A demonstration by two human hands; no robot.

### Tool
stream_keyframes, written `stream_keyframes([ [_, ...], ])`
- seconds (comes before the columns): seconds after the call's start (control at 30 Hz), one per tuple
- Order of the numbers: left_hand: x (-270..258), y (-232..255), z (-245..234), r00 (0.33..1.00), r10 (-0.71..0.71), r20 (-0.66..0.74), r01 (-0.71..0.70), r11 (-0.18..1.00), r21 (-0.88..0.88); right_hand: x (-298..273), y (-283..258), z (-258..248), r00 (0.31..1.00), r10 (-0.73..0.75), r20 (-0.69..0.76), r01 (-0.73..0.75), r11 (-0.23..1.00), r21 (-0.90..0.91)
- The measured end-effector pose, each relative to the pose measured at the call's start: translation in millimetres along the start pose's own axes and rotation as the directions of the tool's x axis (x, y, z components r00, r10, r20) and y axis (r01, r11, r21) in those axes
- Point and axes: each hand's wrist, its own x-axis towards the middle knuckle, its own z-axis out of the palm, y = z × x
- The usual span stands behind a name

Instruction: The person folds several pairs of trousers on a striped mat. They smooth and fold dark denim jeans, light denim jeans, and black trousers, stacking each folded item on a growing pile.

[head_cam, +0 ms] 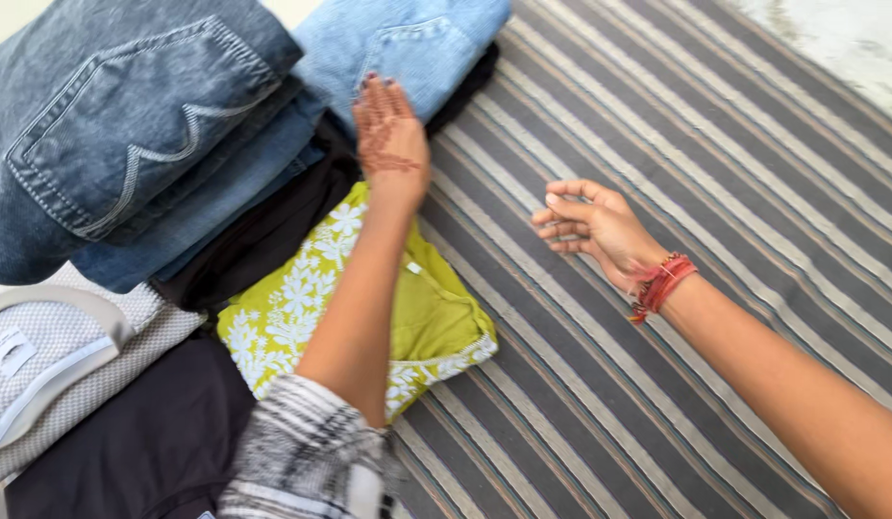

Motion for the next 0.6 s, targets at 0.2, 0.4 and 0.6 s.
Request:
stream_keyframes([
  [0.2,-29.6,48.8,-33.1,0.889,0.257,0.378,-0.271,0.962,-0.014,-57.1,-7.6,-47.6,0.994,-0.029,-0.104,0.027,0.999,-0.026],
  [0.4,-113.3,176.8,-139.1,0.510,0.634,0.581,-0.722,0.683,-0.112,-149.4,-27.0,-116.2,1.000,-0.018,0.000,0.017,0.938,-0.345],
  [0.6,-153.1,318.4,-260.1,0.252,0.746,0.616,-0.887,0.432,-0.160,-283.6,-43.8,-226.3,0.980,-0.067,-0.189,-0.039,0.859,-0.510],
])
